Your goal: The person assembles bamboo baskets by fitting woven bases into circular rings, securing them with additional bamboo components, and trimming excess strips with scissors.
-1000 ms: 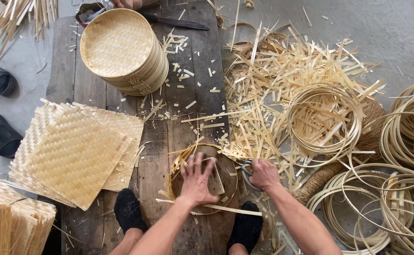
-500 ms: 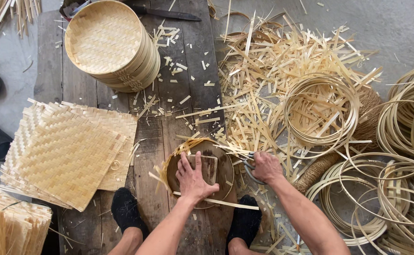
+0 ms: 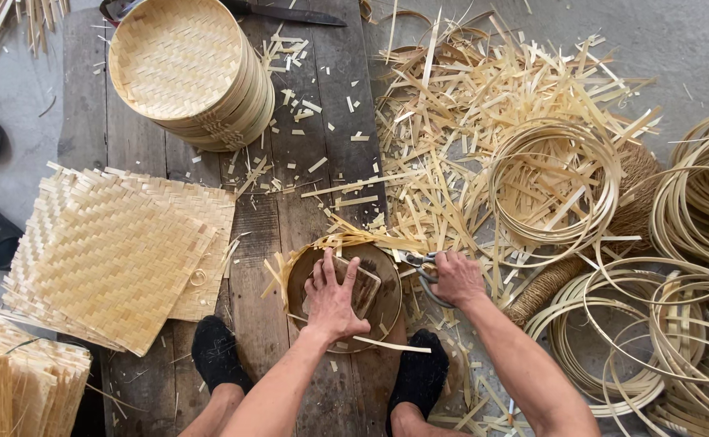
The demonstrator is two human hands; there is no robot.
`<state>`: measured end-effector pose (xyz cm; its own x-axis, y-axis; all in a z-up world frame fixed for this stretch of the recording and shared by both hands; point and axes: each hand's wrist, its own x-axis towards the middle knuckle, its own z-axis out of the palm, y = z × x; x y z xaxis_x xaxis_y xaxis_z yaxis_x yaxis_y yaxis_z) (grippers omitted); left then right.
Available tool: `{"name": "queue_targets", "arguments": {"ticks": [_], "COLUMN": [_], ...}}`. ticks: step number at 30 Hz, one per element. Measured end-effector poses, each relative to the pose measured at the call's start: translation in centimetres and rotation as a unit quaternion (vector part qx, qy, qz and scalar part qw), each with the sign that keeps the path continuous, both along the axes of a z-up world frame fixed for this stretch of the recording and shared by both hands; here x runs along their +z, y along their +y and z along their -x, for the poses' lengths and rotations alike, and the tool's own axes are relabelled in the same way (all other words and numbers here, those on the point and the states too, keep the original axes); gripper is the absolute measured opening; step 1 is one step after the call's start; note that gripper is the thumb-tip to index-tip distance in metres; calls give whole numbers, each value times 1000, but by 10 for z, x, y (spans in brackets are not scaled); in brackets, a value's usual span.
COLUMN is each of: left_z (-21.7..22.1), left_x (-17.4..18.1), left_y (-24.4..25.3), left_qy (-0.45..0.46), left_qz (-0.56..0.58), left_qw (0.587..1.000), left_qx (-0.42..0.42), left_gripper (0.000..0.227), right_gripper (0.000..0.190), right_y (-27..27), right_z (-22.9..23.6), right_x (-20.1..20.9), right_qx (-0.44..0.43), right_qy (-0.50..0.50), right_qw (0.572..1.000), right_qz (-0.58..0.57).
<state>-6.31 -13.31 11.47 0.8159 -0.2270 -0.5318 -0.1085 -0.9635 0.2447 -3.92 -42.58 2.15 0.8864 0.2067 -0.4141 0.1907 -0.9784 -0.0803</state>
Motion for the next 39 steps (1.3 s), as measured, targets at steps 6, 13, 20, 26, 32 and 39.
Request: {"name": "queue_targets", "arguments": {"ticks": [6, 13, 20, 26, 32, 39], "left_z": [-2, 3, 4, 4, 4, 3], "left_x": [-1, -29, -14, -7, -5, -9], "left_y": [5, -34, -54, -33, -33, -17], "left_qy": [13, -39, -16, -27, -26, -51], "left_qz": [11, 81, 17, 0, -21, -17], "left_qw": [998, 909, 945, 979, 993, 998], "left_qx": [-60, 407, 326, 200, 117, 25], "left_gripper": [140, 139, 123, 123, 123, 127], "right_gripper": [36, 30, 48, 39, 55, 62], "right_y": [29, -4, 35, -1, 21, 11], "right_z": [-16, -4, -17, -3, -14, -15], "right_x": [-8, -10, 7, -8, -3, 36], "right_qx": [15, -21, 4, -27, 61, -41], "right_qy": [-57, 19, -30, 73, -161, 137], "right_qw": [998, 999, 1000, 997, 985, 990], "right_qz": [-9, -35, 2, -24, -5, 16]}}
